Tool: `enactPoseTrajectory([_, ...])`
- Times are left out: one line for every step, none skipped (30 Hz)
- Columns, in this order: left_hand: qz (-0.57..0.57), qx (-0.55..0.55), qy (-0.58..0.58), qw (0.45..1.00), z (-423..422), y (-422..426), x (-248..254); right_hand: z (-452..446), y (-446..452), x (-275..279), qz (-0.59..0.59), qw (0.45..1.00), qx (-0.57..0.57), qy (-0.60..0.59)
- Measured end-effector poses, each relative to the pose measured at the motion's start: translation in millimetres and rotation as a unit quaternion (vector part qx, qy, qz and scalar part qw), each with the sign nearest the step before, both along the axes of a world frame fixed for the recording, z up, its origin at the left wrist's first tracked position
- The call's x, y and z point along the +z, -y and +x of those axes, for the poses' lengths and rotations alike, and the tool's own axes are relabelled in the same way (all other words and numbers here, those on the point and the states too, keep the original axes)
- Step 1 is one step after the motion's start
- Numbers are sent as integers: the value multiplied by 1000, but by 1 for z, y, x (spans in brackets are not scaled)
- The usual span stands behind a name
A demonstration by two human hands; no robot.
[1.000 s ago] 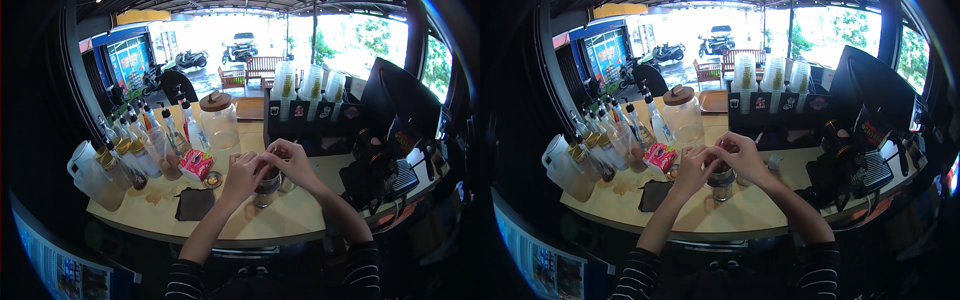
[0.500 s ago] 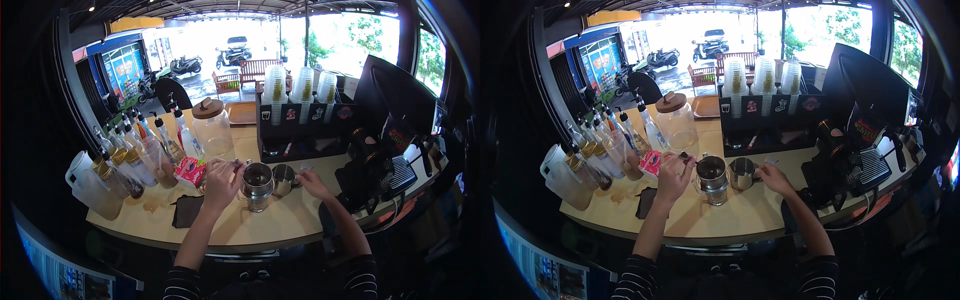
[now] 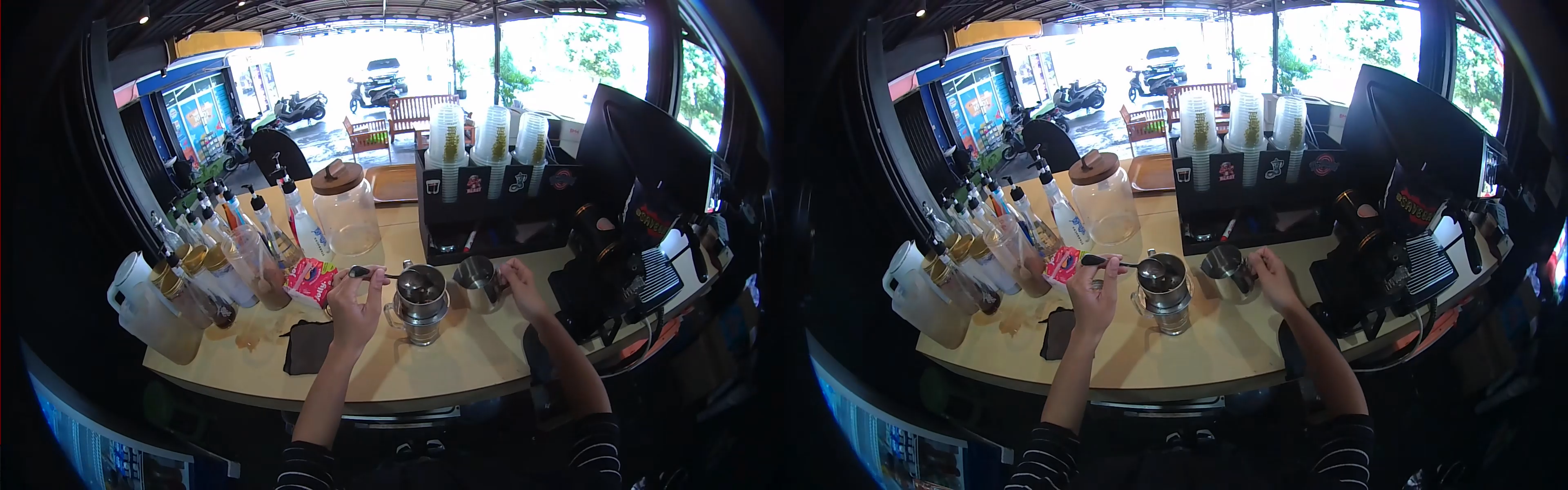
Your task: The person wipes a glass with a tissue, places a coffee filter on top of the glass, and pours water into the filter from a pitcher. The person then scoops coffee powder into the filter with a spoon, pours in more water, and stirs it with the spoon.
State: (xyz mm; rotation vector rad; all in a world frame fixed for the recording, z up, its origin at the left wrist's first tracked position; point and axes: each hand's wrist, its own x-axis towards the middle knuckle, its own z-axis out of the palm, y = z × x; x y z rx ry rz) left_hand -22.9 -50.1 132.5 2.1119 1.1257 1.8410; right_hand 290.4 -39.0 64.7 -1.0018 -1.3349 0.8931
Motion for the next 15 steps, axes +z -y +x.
enactPoseTrajectory([-9,-5,6,1000,0,0,0,-3,4,15,6,1000,7,-8])
enactPoseTrajectory([-9,-5,8,1000,0,-1,-2,-6,6,28,6,1000,7,-7])
enactPoseTrajectory([-20,-6,16,1000,0,-3,-3,-9,7,40,2,1000,17,-20])
enactPoseTrajectory([-30,-7,25,999,0,-4,-4,-11,8,51,-2,999,27,-34])
enactPoseTrajectory([-30,-8,27,999,0,-3,-3,-13,9,61,4,1000,12,-16])
enactPoseTrajectory([-24,-5,20,999,0,-3,-2,-15,8,69,4,1000,11,-14])
enactPoseTrajectory([-18,-2,13,1000,0,-3,-2,-17,6,77,17,1000,12,-8])
enactPoseTrajectory([-19,-2,15,1000,0,-3,-2,-19,4,85,29,999,13,-2])
enactPoseTrajectory([-19,-5,13,1000,0,-3,-2,-22,2,94,41,999,5,10])
enactPoseTrajectory([-19,-7,12,1000,0,-3,-3,-24,1,102,39,999,6,11])
enactPoseTrajectory([-20,-6,14,1000,0,-3,-2,-26,0,109,42,999,13,26])
enactPoseTrajectory([-14,-5,2,1000,0,-3,-2,-29,-1,115,45,998,20,41])
enactPoseTrajectory([-9,-4,-10,1000,-1,-3,-1,-34,-3,120,53,997,25,40])
enactPoseTrajectory([-9,-3,-9,1000,0,-2,0,-39,-2,126,52,997,26,41])
enactPoseTrajectory([-10,-8,-7,1000,1,-2,1,-43,-1,132,48,997,40,35])
